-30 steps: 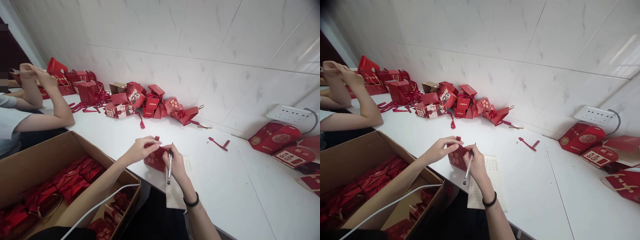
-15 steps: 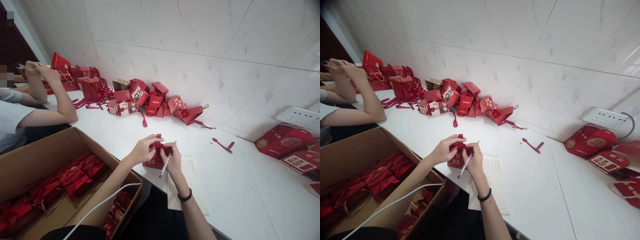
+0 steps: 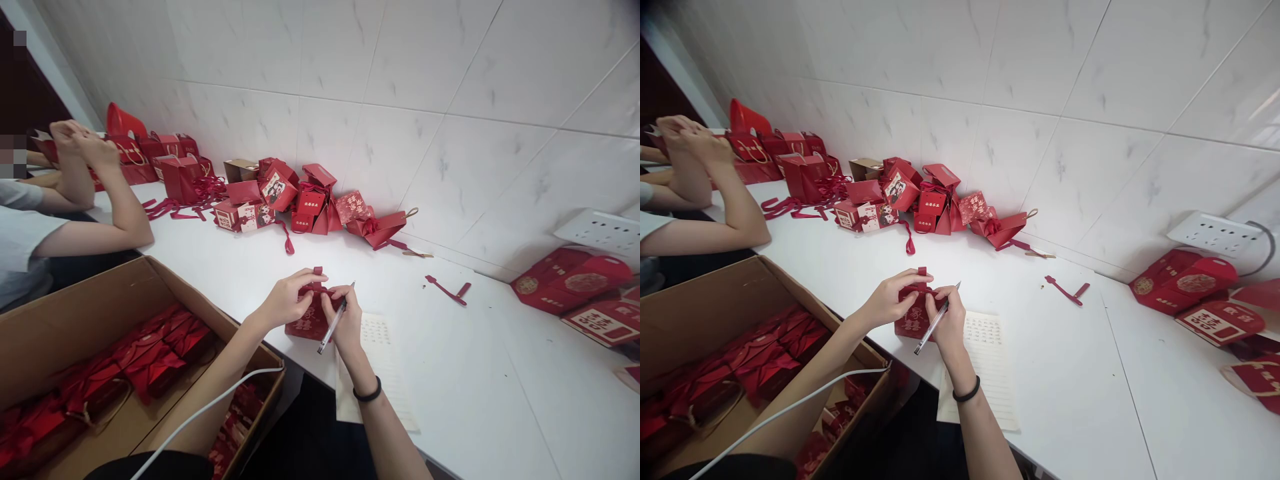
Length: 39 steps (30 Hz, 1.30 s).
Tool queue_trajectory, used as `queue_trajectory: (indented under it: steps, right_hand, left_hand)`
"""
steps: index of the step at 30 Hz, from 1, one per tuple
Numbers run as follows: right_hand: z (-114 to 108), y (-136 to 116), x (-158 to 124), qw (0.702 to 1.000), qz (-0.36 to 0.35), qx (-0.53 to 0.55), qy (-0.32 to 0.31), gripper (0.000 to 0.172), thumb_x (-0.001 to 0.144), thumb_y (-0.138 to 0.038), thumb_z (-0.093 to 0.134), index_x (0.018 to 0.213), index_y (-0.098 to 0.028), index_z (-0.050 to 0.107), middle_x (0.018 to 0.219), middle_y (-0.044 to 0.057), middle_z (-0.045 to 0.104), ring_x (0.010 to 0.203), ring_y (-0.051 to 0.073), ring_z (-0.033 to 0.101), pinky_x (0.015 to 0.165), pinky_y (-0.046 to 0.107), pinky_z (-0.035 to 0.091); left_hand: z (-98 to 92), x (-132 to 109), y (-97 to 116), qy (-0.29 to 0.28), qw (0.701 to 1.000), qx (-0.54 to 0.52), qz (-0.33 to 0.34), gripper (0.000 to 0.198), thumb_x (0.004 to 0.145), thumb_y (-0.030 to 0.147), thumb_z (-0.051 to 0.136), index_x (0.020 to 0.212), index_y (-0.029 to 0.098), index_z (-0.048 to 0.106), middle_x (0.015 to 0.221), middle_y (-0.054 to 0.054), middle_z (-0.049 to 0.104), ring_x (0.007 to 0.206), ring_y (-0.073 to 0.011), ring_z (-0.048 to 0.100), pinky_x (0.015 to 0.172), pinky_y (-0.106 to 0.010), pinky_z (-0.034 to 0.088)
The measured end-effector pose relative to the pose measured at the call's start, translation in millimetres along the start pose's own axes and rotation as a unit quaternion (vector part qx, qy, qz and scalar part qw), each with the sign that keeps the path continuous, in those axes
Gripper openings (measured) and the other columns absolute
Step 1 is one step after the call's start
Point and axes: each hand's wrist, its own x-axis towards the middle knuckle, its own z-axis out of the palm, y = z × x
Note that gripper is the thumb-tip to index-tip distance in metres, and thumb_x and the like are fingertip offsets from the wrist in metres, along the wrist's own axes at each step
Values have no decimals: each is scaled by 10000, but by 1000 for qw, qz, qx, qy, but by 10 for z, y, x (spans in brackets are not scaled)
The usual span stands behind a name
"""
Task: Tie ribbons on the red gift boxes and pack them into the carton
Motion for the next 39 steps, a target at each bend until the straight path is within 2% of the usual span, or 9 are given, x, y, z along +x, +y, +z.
queue_trajectory:
  steps: [8,12,19,28,32,34,36,38,39]
  right_hand:
    - [-7,-25,4,999,37,13,0,173,786,-322,563,763,-215,429,823,31,630,772,176,594,699,319,461]
    - [-42,-50,19,997,50,44,-26,165,774,-293,584,746,-216,441,872,42,667,813,190,619,732,334,464]
    - [-64,-62,59,993,74,81,-50,198,750,-250,589,688,-216,404,857,39,683,785,191,619,705,320,450]
    - [-60,-80,110,990,76,88,-80,254,728,-206,532,658,-227,289,830,22,671,697,157,559,642,281,409]
    - [-74,-58,124,988,79,99,-92,231,729,-213,545,663,-223,324,825,23,659,729,168,573,658,287,416]
    - [-82,-45,115,984,91,117,-93,226,739,-242,580,677,-219,364,825,30,661,749,180,592,670,298,430]
    - [-95,-37,107,980,105,143,-91,227,754,-278,613,705,-215,401,864,46,675,803,196,613,707,317,446]
    - [-130,-33,109,975,119,174,-74,244,772,-318,626,719,-214,412,964,72,681,908,214,618,784,348,449]
    - [-164,-30,114,971,125,193,-58,254,788,-343,618,721,-213,409,1021,83,673,960,221,611,825,365,443]
  left_hand:
    - [-25,5,-14,-10,1000,4,2,388,784,87,417,1105,207,599,1087,-42,603,1058,-166,565,957,-292,453]
    - [-49,13,-12,-12,1000,-3,6,353,773,94,441,1066,199,608,1010,-41,599,978,-157,582,899,-278,476]
    - [-47,18,-24,-17,1000,-12,3,313,795,99,450,1043,198,613,959,-28,620,871,-132,604,828,-256,487]
    - [-11,36,-76,-9,1000,-2,16,334,781,51,421,1009,194,618,934,-31,629,881,-137,602,827,-266,483]
    - [-27,39,-83,-12,999,-31,5,329,772,77,436,1030,185,610,989,-40,637,925,-153,601,858,-279,477]
    - [-46,26,-86,-15,998,-54,-3,433,759,90,448,1170,188,542,1048,-51,628,970,-166,588,900,-300,458]
    - [-67,10,-100,-20,995,-93,-15,603,745,99,458,1335,198,376,1056,-57,624,985,-172,581,918,-327,448]
    - [-85,-7,-131,-17,989,-139,-42,702,748,139,487,1400,200,236,1055,-66,618,984,-179,585,899,-347,459]
    - [-93,-15,-153,-15,986,-153,-63,687,753,174,511,1389,197,252,1069,-74,612,988,-186,586,893,-354,464]
